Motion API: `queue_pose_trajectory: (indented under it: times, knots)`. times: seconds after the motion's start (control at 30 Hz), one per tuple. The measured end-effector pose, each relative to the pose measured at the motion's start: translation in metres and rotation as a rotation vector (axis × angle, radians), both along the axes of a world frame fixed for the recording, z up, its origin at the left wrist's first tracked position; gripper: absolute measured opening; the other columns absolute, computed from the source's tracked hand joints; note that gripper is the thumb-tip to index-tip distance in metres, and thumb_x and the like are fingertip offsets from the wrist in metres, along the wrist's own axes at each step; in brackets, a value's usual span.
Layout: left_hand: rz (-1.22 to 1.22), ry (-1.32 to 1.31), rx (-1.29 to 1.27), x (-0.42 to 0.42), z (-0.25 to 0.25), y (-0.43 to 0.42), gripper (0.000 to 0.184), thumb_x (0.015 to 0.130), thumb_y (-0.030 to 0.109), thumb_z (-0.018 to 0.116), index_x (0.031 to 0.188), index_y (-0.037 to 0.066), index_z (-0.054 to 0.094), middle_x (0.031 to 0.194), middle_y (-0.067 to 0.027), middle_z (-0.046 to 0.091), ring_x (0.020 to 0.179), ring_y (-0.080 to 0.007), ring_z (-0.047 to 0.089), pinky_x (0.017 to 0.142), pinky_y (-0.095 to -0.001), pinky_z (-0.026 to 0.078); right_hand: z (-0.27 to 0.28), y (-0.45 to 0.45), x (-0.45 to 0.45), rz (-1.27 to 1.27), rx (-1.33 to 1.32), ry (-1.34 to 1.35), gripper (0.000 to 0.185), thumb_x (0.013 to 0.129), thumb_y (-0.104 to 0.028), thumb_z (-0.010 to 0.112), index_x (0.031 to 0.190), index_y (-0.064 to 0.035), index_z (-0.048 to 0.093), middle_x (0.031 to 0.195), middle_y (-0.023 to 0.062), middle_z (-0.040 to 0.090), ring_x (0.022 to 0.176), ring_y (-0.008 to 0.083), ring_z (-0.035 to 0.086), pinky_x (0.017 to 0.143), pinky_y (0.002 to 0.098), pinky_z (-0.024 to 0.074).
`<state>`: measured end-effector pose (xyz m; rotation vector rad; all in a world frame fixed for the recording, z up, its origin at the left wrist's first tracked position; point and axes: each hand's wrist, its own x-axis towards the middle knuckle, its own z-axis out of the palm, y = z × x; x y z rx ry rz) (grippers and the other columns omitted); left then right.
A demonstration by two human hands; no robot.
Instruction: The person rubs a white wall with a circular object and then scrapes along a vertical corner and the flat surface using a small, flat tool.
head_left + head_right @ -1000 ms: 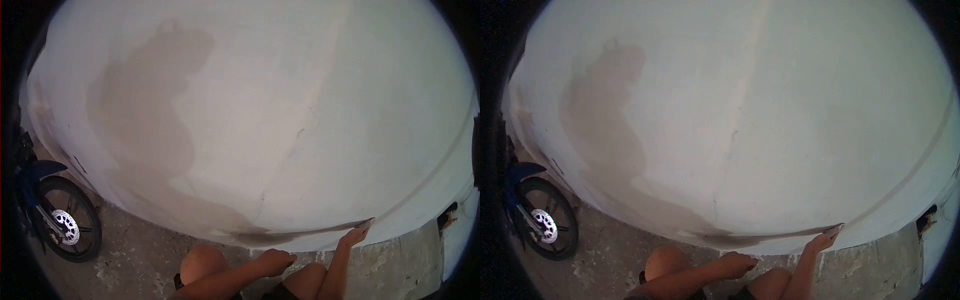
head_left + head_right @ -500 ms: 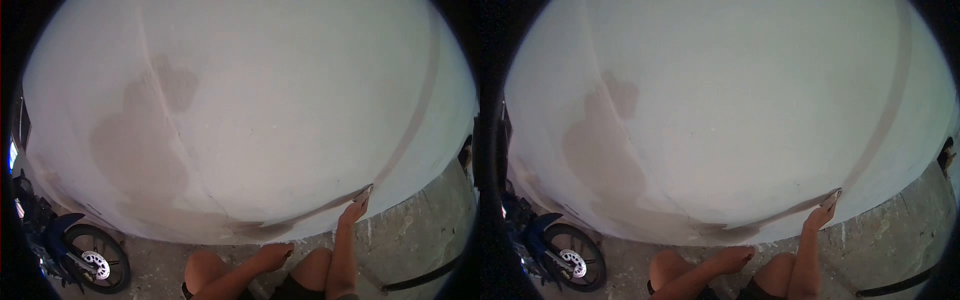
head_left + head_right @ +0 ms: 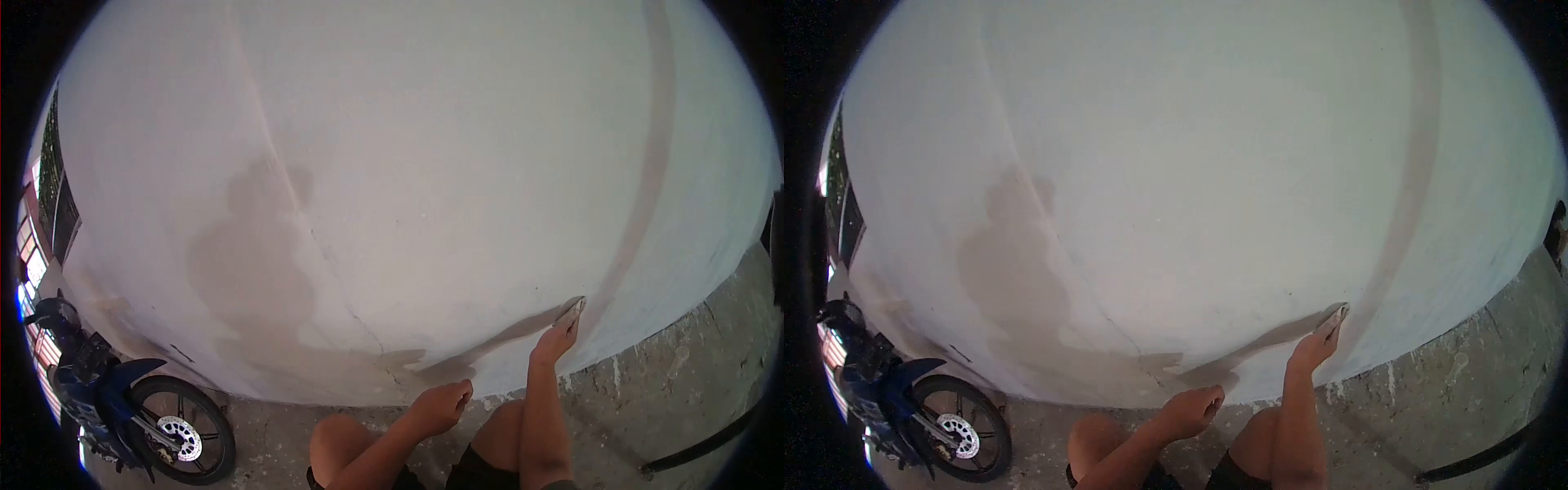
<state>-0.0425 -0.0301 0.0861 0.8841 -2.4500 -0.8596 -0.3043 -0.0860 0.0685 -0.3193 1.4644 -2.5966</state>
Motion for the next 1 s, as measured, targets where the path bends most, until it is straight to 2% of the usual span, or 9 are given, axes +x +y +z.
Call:
queue_pose_trajectory:
  times: [0.37, 0.4, 0.47, 0.57, 0.6, 0.7, 0.83, 0.93, 1.0]
  knots:
    - [0.017, 0.007, 0.055, 0.010, 0.004, 0.004, 0.010, 0.092, 0.014, 0.053, 0.096, 0.005, 0.050, 0.077, -0.0201, 0.059, 0.073, -0.0413, 0.058, 0.065, -0.0474, 0.044, -0.003, -0.006, 0.021, 0.005, 0.020, 0.069, 0.052, 0.105, -0.030, 0.042, 0.141, 0.0063, 0.043, 0.147, 0.0189, 0.045, 0.131, 0.0237, 0.046, 0.109, 0.0324, 0.0345]
    - [-0.050, -0.033, 0.036, 0.008, 0.004, 0.001, 0.010, 0.092, 0.014, 0.053, 0.096, 0.005, 0.050, 0.077, -0.0201, 0.059, 0.073, -0.0413, 0.058, 0.065, -0.0474, 0.044, -0.003, -0.008, 0.018, 0.132, 0.015, -0.051, 0.050, 0.105, -0.027, 0.042, 0.142, 0.0059, 0.042, 0.148, 0.0192, 0.043, 0.135, 0.0250, 0.043, 0.112, 0.0326, 0.0320]
    - [-0.009, -0.102, -0.008, 0.012, 0.000, 0.004, 0.009, 0.087, 0.010, 0.055, 0.096, 0.006, 0.052, 0.074, -0.0197, 0.060, 0.072, -0.0421, 0.058, 0.064, -0.0475, 0.044, -0.016, -0.006, 0.018, 0.172, 0.003, -0.235, 0.048, 0.104, -0.023, 0.042, 0.143, 0.0054, 0.041, 0.149, 0.0196, 0.041, 0.138, 0.0262, 0.040, 0.114, 0.0328, 0.0295]
    - [0.000, -0.278, 0.083, 0.008, 0.012, 0.000, 0.009, 0.086, 0.010, 0.057, 0.094, 0.006, 0.054, 0.074, -0.0197, 0.060, 0.070, -0.0401, 0.059, 0.064, -0.0451, 0.045, -0.024, -0.021, 0.025, -0.030, 0.008, 0.076, 0.046, 0.104, -0.019, 0.039, 0.143, 0.0061, 0.039, 0.152, 0.0207, 0.036, 0.144, 0.0268, 0.030, 0.116, 0.0329, 0.0258]
    - [-0.022, -0.204, 0.113, 0.012, 0.004, 0.000, 0.008, 0.086, 0.008, 0.057, 0.093, 0.006, 0.054, 0.072, -0.0191, 0.059, 0.068, -0.0380, 0.058, 0.063, -0.0433, 0.045, -0.025, -0.020, 0.026, -0.063, 0.018, 0.139, 0.046, 0.105, -0.019, 0.039, 0.143, 0.0062, 0.038, 0.153, 0.0209, 0.035, 0.145, 0.0269, 0.028, 0.117, 0.0330, 0.0250]
    - [-0.039, -0.207, 0.084, 0.019, -0.006, -0.004, 0.012, 0.090, 0.016, 0.058, 0.094, 0.004, 0.054, 0.075, -0.0182, 0.061, 0.068, -0.0352, 0.059, 0.064, -0.0425, 0.046, -0.015, -0.015, 0.031, -0.052, 0.023, 0.155, 0.047, 0.105, -0.019, 0.038, 0.144, 0.0068, 0.037, 0.154, 0.0207, 0.032, 0.145, 0.0275, 0.028, 0.117, 0.0332, 0.0240]
    - [-0.053, -0.174, 0.173, 0.026, -0.001, -0.012, 0.013, 0.090, 0.015, 0.058, 0.095, 0.004, 0.054, 0.076, -0.0191, 0.060, 0.069, -0.0356, 0.059, 0.066, -0.0420, 0.046, -0.005, -0.015, 0.030, -0.039, 0.018, 0.131, 0.048, 0.105, -0.020, 0.039, 0.145, 0.0065, 0.035, 0.155, 0.0203, 0.032, 0.145, 0.0273, 0.027, 0.117, 0.0328, 0.0239]
    - [-0.035, -0.142, 0.071, 0.033, -0.004, -0.014, 0.012, 0.089, 0.013, 0.058, 0.095, 0.004, 0.053, 0.079, -0.0197, 0.061, 0.071, -0.0361, 0.059, 0.068, -0.0413, 0.047, 0.000, -0.014, 0.037, -0.024, 0.056, 0.100, 0.049, 0.105, -0.023, 0.040, 0.146, 0.0042, 0.035, 0.155, 0.0187, 0.032, 0.145, 0.0257, 0.029, 0.117, 0.0317, 0.0248]
    - [-0.037, -0.010, 0.055, 0.040, -0.015, -0.022, 0.009, 0.086, 0.008, 0.059, 0.093, 0.005, 0.053, 0.080, -0.0211, 0.062, 0.077, -0.0410, 0.062, 0.066, -0.0458, 0.046, -0.009, -0.020, 0.034, -0.061, 0.113, 0.113, 0.050, 0.105, -0.025, 0.040, 0.147, 0.0021, 0.036, 0.155, 0.0173, 0.032, 0.144, 0.0246, 0.030, 0.116, 0.0308, 0.0256]
